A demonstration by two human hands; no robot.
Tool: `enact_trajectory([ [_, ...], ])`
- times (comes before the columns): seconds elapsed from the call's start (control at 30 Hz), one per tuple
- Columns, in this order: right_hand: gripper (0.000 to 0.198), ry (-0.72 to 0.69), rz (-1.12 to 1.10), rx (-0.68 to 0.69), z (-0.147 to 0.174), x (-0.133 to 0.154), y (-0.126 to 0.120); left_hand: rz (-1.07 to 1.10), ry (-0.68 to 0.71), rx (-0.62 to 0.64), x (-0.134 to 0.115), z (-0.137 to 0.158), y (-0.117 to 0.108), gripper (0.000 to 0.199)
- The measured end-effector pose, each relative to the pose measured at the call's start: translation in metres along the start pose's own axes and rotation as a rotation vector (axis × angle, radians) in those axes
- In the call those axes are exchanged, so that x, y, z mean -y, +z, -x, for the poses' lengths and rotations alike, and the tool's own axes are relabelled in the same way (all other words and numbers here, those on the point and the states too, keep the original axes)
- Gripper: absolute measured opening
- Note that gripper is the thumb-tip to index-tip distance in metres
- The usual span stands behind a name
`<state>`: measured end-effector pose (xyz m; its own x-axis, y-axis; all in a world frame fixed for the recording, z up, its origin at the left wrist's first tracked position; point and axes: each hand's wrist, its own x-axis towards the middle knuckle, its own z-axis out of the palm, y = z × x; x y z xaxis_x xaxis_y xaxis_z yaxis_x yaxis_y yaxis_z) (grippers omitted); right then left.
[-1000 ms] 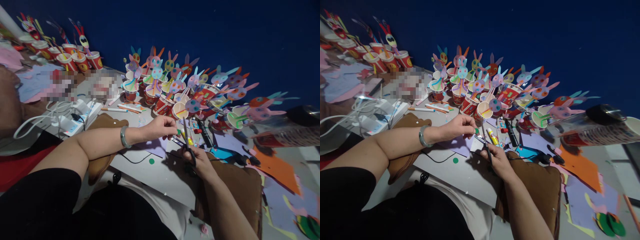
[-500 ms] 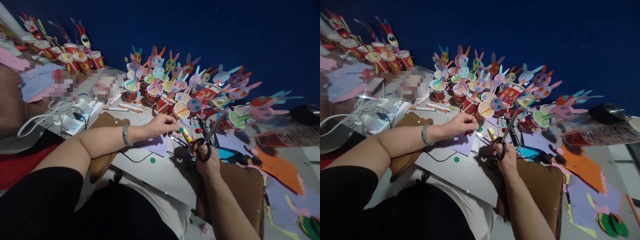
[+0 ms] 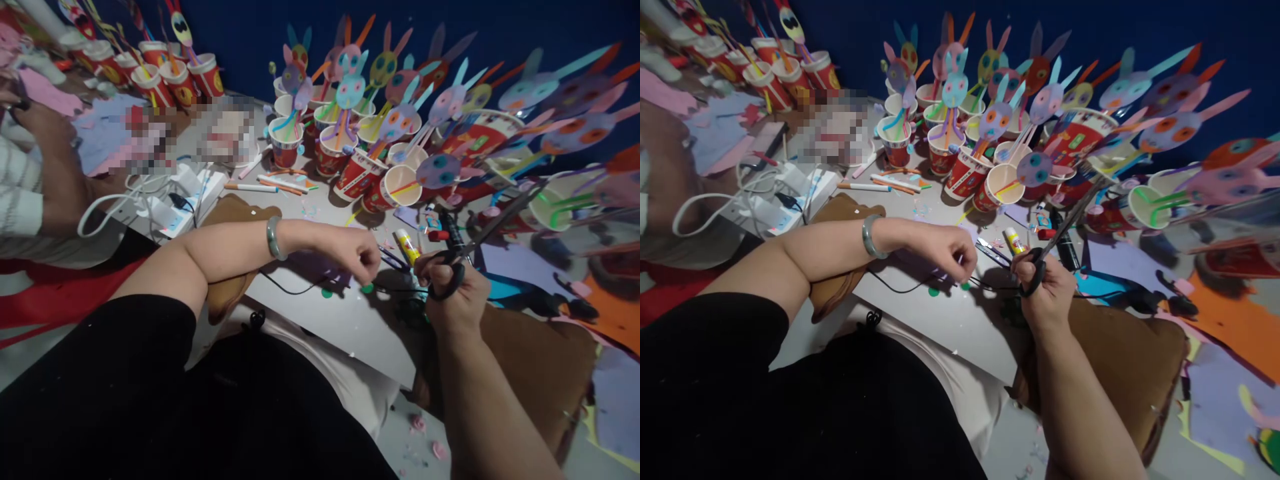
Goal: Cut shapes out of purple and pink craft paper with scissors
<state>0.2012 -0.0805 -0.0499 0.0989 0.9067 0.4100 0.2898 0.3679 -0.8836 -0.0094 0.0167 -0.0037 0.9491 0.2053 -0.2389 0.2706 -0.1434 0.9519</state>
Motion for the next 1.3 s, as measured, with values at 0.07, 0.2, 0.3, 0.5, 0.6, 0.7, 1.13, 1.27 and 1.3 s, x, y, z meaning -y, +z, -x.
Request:
enact_trajectory([
  [0.07,0.042,-0.013,-0.007,-0.008,-0.001,-0.001,0.001,-0.165,-0.081,0.211,-0.001,0.004,-0.001,0.011],
  [0.2,0.042,-0.013,0.013,-0.028,-0.002,-0.002,0.003,-0.411,-0.223,0.344,-0.005,0.013,-0.006,0.020],
  [0.3,0.042,-0.021,0.021,-0.036,-0.003,-0.001,0.004,-0.513,-0.318,0.301,-0.006,0.016,-0.010,0.023],
  [0.5,0.043,-0.025,-0.008,-0.053,-0.005,0.002,0.007,-0.519,-0.451,0.108,0.009,0.014,-0.011,0.024],
  [0.6,0.042,-0.038,-0.018,-0.062,-0.006,0.002,0.008,-0.593,-0.527,0.110,0.013,0.012,-0.009,0.026],
  [0.7,0.040,-0.031,-0.038,-0.078,-0.007,0.001,0.009,-0.683,-0.576,0.281,0.010,0.012,-0.008,0.023],
  [1.13,0.043,-0.031,0.034,-0.125,-0.005,-0.002,0.008,-0.481,-0.090,0.156,0.004,0.005,-0.018,0.013],
  [1.27,0.042,-0.030,0.021,-0.110,-0.005,-0.001,0.008,-0.502,-0.017,0.180,0.012,0.000,-0.010,0.014],
  [1.3,0.042,-0.026,0.018,-0.107,-0.005,-0.001,0.007,-0.505,-0.012,0.184,0.014,0.000,-0.007,0.014],
])
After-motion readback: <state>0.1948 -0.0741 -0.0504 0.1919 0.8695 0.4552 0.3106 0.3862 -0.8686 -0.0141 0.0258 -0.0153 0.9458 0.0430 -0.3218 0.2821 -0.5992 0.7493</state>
